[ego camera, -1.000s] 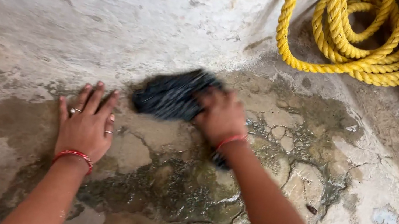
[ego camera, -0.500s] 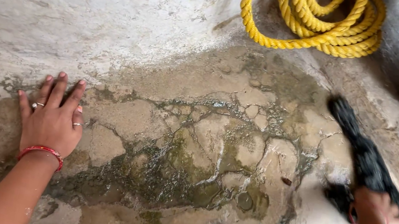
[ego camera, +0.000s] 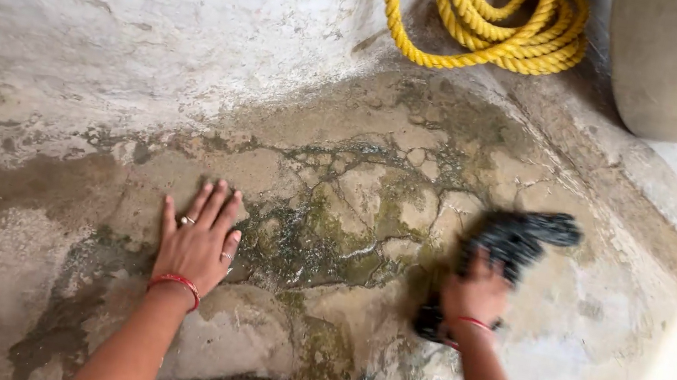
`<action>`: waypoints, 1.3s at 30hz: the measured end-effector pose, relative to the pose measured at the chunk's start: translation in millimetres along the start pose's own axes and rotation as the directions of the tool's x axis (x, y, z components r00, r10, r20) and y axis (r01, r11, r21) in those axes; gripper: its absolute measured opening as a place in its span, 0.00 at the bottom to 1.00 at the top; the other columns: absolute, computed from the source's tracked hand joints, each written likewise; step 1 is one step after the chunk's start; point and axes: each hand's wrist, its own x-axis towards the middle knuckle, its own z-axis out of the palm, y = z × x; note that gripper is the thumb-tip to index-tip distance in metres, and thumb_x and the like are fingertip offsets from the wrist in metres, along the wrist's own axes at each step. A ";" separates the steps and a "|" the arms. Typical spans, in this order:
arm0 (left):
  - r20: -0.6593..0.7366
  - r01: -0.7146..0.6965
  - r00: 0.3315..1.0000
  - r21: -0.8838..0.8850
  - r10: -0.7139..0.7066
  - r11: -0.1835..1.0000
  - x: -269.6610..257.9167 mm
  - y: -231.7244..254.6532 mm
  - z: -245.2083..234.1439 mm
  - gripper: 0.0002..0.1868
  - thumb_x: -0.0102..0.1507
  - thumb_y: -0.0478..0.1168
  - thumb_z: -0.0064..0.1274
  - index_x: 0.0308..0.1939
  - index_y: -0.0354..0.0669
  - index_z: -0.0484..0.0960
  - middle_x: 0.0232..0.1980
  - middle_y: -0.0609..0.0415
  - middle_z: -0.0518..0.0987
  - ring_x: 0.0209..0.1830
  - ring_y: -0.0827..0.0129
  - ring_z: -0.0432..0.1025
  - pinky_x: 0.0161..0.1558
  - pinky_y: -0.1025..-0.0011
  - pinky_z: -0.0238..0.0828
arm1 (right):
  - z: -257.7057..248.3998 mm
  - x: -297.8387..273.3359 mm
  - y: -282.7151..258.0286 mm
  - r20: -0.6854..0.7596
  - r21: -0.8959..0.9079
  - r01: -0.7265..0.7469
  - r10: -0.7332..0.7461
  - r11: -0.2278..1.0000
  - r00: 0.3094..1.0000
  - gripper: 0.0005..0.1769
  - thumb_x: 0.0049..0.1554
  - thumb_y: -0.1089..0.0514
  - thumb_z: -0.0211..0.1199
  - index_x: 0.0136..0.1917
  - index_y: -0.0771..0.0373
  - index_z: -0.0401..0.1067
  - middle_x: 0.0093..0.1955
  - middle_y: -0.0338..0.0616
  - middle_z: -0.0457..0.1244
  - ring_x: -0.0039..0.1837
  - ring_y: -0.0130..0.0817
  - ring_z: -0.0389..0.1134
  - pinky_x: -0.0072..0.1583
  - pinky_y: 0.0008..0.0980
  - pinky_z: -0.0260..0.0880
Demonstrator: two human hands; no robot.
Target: Hand-wash a small black cloth and use it to scrub the floor.
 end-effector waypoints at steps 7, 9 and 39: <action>-0.024 0.008 1.000 -0.315 -0.017 0.949 -29.9 3.9 20.1 0.32 0.69 0.47 0.38 0.78 0.54 0.58 0.82 0.56 0.55 0.82 0.64 0.48 0.78 0.47 0.38 | -92.6 -141.8 -201.7 0.293 0.194 0.381 -0.424 0.904 0.857 0.45 0.53 0.57 0.58 0.81 0.57 0.47 0.80 0.56 0.47 0.82 0.60 0.41 0.78 0.55 0.38; -0.029 0.095 0.992 -0.430 -0.119 0.898 -29.4 -7.7 26.2 0.31 0.69 0.45 0.38 0.78 0.54 0.59 0.82 0.54 0.57 0.82 0.62 0.49 0.78 0.51 0.41 | -102.7 -177.1 -221.1 0.377 0.314 0.558 -0.640 0.769 0.670 0.45 0.54 0.56 0.57 0.82 0.56 0.46 0.82 0.58 0.46 0.82 0.62 0.40 0.78 0.57 0.37; 0.166 -0.252 0.949 -0.103 0.267 0.962 -59.7 57.9 -15.1 0.35 0.67 0.53 0.35 0.78 0.52 0.53 0.82 0.54 0.48 0.81 0.63 0.43 0.77 0.54 0.33 | -68.7 -100.7 87.8 -0.006 -0.101 -0.596 0.599 0.797 0.801 0.33 0.58 0.50 0.53 0.77 0.39 0.61 0.70 0.63 0.52 0.71 0.65 0.49 0.67 0.63 0.52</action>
